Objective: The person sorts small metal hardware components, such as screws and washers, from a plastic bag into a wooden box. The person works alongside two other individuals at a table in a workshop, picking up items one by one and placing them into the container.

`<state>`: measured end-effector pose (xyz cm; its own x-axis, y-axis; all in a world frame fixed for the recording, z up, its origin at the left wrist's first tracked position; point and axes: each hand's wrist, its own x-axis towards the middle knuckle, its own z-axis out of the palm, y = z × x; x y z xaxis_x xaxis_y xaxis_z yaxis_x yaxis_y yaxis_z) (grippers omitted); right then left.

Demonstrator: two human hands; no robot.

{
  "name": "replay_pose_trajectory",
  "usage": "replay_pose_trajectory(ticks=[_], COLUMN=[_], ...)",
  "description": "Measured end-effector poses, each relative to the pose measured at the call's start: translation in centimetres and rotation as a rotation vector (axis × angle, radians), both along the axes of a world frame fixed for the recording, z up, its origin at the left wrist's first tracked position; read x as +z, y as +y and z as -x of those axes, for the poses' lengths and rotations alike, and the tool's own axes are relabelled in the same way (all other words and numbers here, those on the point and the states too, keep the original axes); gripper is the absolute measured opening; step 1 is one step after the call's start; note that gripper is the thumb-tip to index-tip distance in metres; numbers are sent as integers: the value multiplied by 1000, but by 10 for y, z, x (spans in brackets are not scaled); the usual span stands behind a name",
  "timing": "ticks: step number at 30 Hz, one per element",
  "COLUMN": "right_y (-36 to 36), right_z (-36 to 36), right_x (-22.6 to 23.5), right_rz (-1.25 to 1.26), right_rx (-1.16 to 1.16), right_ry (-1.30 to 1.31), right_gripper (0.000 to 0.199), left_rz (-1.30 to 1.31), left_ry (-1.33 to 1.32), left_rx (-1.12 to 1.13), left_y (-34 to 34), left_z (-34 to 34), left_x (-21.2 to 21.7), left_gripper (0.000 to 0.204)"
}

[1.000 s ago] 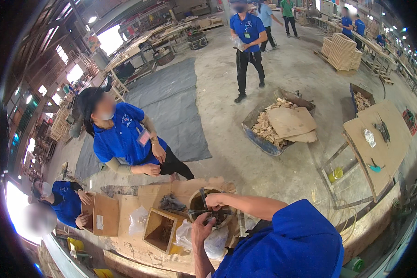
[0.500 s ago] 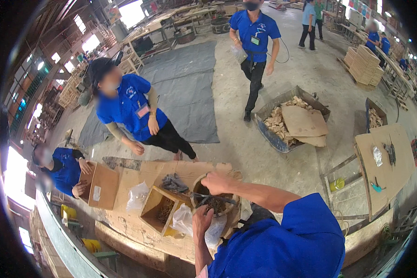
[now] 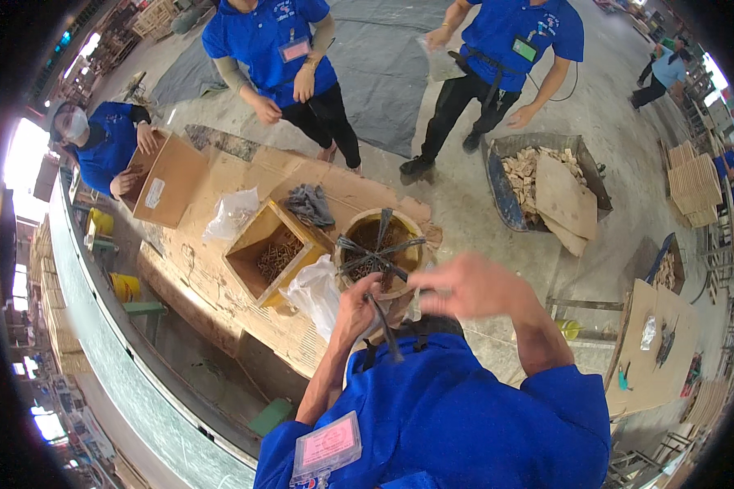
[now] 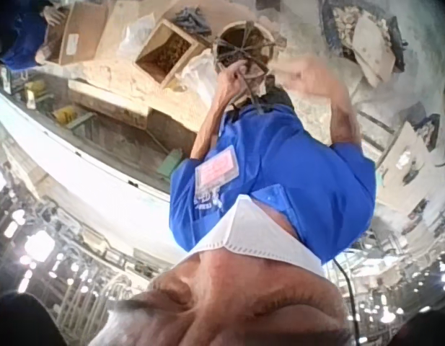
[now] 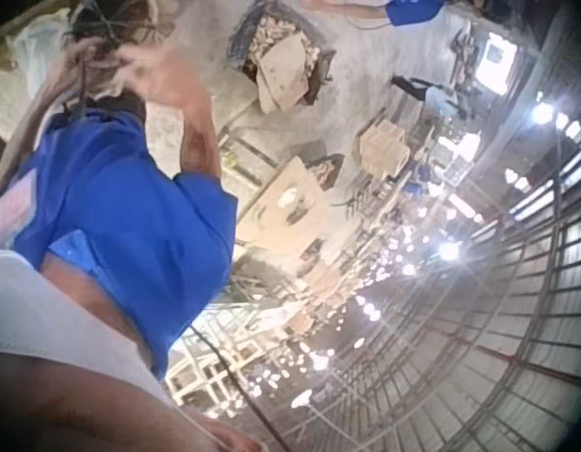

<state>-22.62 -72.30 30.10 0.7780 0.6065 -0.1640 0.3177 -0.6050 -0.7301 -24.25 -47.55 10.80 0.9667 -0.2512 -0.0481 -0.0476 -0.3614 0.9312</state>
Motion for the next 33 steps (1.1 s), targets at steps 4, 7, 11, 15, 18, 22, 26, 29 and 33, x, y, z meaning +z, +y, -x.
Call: replay_pose_trajectory(ticks=[4,7,11,15,18,22,26,29,33], right_y=[14,36,67,60,50,48,51,46,49], right_z=[-44,-71,-89,-92,-93,-90,-93,-92,-89], right_x=[-118,-198,-226,-225,-235,-243,-239,-240,-235], right_rz=[-183,85,-25,-82,-131,-138,-150,-170,-104], right_rx=[-595,-402,-395,-373,-364,-346,-331,-307,-331], right_ry=[266,423,801,897,898,857,904,915,835], right_gripper=[29,20,29,24,19,15,20,26,31], left_rz=[-183,-406,-606,-338,-298,-319,-357,-223,-72], left_ry=[-210,-120,-127,96,128,137,-2,-44,-106], left_rx=[71,-89,-208,-289,-307,-235,-165,-142,-89], left_y=[9,-9,-17,-1,-4,-8,-7,-6,-4], left_z=[0,-26,-49,-62,-62,-55,-50,-44,-30], left_x=[-34,-25,-42,-51,-43,-36,-46,-45,-34], left_gripper=[23,19,25,27,27,24,21,23,31])
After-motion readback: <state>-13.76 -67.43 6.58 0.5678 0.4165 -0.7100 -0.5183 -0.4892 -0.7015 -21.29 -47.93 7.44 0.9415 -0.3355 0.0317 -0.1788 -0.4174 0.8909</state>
